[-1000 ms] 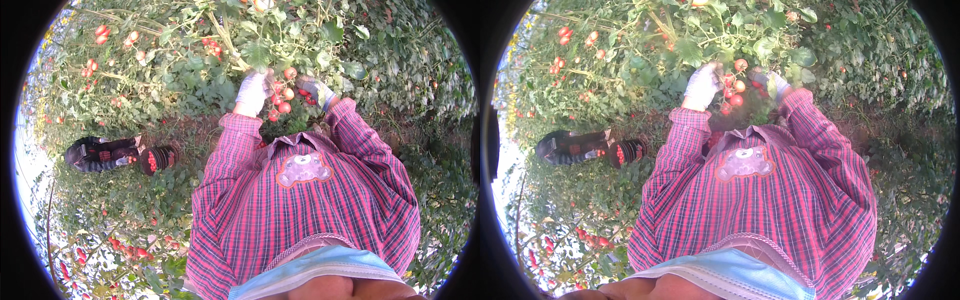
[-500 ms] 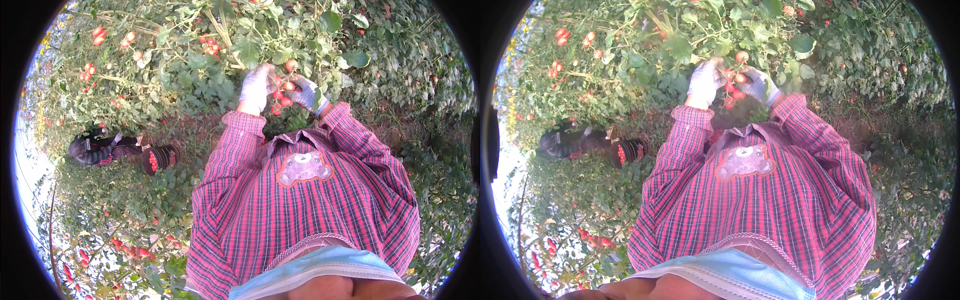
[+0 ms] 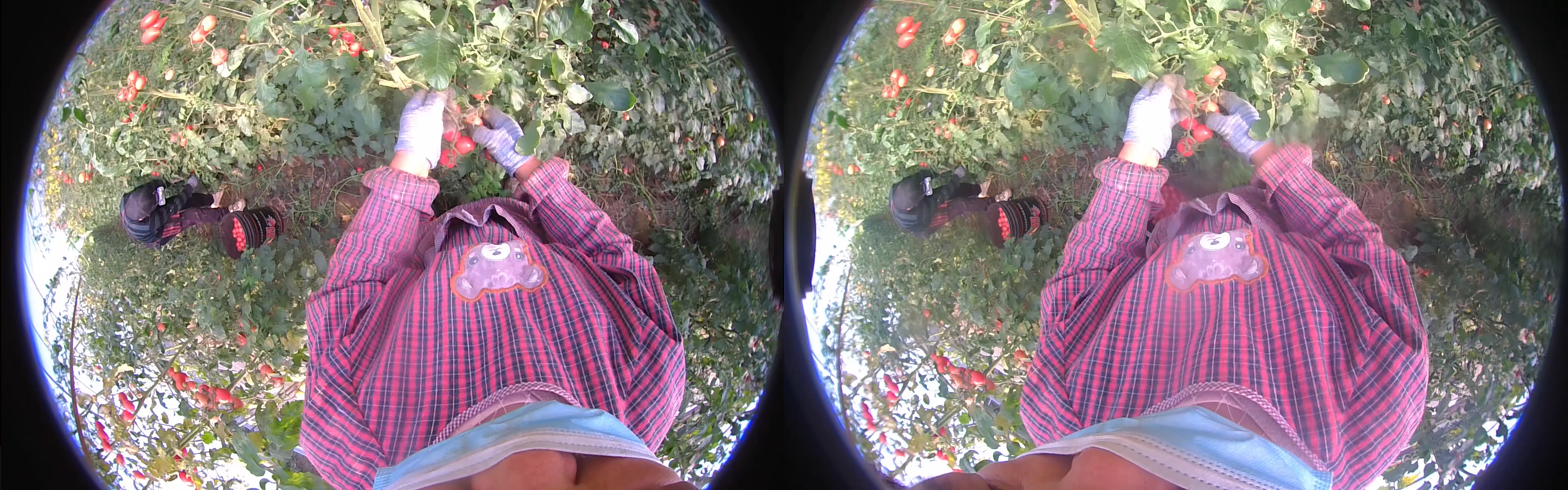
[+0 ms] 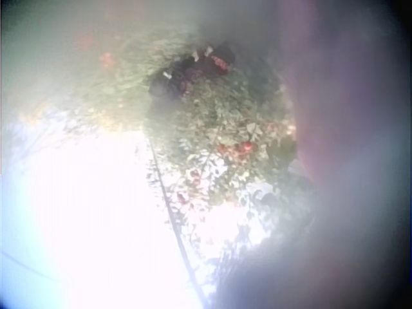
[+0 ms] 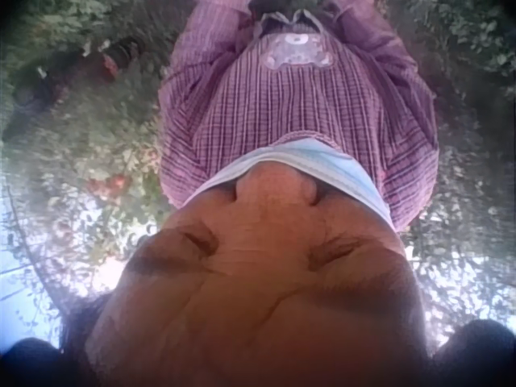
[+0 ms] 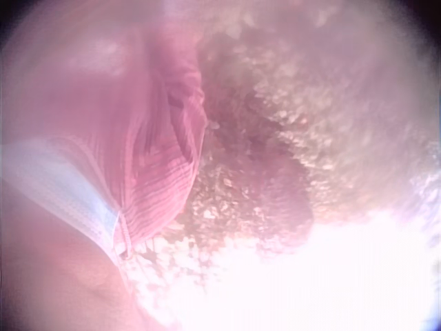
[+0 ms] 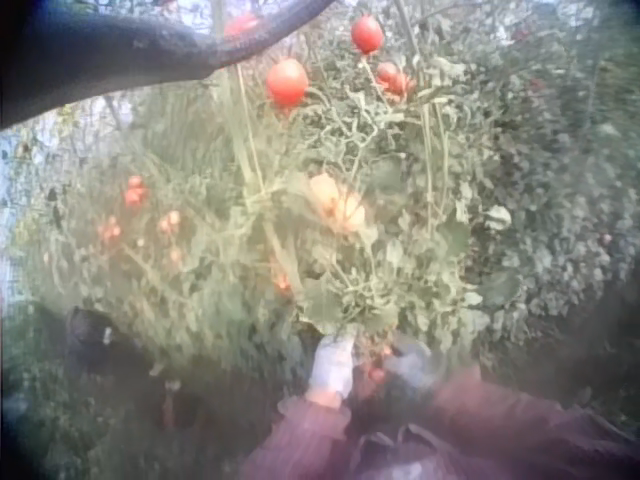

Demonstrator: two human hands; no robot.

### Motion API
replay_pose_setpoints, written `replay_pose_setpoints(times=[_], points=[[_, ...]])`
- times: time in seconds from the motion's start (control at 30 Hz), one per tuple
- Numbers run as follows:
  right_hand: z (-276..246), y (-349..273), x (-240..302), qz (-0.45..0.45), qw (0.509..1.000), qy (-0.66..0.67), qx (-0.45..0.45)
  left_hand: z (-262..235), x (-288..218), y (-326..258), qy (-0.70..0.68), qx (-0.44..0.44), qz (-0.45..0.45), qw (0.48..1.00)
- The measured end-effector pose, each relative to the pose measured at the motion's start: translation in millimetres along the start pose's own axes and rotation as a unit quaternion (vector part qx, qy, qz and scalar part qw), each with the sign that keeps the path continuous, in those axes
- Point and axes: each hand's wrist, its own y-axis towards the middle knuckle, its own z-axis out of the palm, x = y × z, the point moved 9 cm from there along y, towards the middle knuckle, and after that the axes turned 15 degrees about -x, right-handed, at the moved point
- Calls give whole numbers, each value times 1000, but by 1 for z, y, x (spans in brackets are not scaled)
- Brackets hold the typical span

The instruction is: The person picks ripe red tomatoes from vines in a greenhouse and places them into a bucket. The person moves between plants, reaches into foliage, and collects tomatoes by hand.

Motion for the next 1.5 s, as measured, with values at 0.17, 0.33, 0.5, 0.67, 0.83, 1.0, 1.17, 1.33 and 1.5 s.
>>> replay_pose_setpoints(times=[0.17,0.33,0.5,0.67,0.83,1.0,1.17,1.33,1.5], points=[[-1,6,9,-116,993,-34,-7,-3,-5,-1,11,6,-3,1000],[-4,11,21,-138,980,-131,-68,-1,-2,-1,12,-21,15,1000],[9,17,-8,20,996,69,-59,-1,1,5,46,-2,43,998],[5,24,14,-182,966,-148,-107,2,-15,-9,80,-12,81,993],[14,30,-16,38,998,37,-40,0,-20,-7,154,-5,159,975],[4,20,49,-280,910,-274,-136,-15,-5,8,54,-59,49,996],[-15,66,-43,127,986,39,-101,2,-16,-2,47,9,35,998],[-12,45,-147,418,865,271,-65,5,-25,-13,41,36,0,999],[58,-23,-195,494,849,156,106,-1,-32,-8,197,45,55,978]])
